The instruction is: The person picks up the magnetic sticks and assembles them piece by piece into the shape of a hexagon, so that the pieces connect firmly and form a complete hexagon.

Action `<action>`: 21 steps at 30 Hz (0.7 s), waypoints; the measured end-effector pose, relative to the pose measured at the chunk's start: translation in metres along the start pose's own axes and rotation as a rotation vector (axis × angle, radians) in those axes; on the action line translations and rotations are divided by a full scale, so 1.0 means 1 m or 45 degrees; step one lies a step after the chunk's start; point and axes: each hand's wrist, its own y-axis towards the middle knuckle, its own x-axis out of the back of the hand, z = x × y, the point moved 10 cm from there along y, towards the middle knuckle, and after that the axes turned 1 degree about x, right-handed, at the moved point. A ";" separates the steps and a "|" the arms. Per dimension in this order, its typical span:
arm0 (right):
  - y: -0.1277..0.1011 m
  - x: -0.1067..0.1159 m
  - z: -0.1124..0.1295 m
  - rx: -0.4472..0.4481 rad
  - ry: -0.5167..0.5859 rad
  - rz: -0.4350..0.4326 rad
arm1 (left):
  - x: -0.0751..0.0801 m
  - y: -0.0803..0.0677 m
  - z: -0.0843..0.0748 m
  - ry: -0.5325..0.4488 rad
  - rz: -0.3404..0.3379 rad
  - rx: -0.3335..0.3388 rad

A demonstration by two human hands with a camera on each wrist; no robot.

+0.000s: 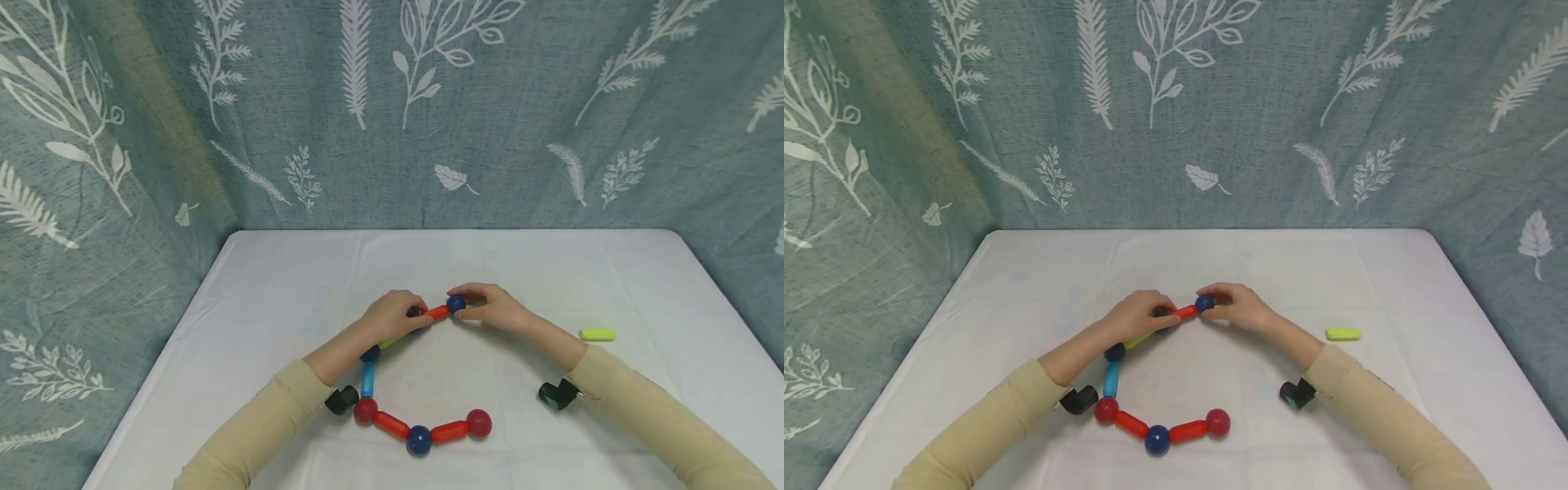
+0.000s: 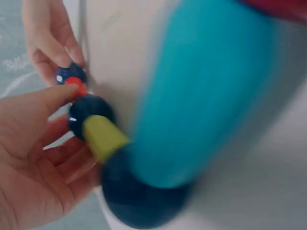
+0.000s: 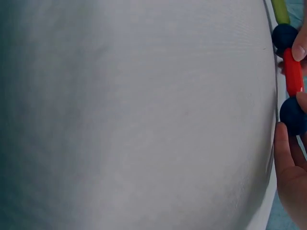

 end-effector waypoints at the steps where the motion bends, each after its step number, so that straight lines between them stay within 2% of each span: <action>1: 0.000 0.000 0.000 0.011 -0.008 0.002 | 0.000 0.002 -0.003 0.032 0.019 -0.011; 5: 0.000 0.001 0.001 0.049 -0.050 0.006 | -0.001 0.012 -0.016 0.140 0.105 -0.020; 10: -0.002 0.003 -0.001 0.030 -0.096 -0.015 | -0.008 0.026 -0.025 0.167 0.172 0.005; 17: -0.018 0.020 -0.009 -0.074 -0.099 -0.051 | -0.013 0.035 -0.028 0.143 0.137 -0.014; 19: -0.031 0.032 -0.009 -0.080 -0.155 -0.056 | -0.013 0.035 -0.028 0.129 0.125 -0.016; 21: -0.046 0.047 -0.005 -0.035 -0.272 -0.066 | -0.013 0.035 -0.027 0.122 0.116 -0.012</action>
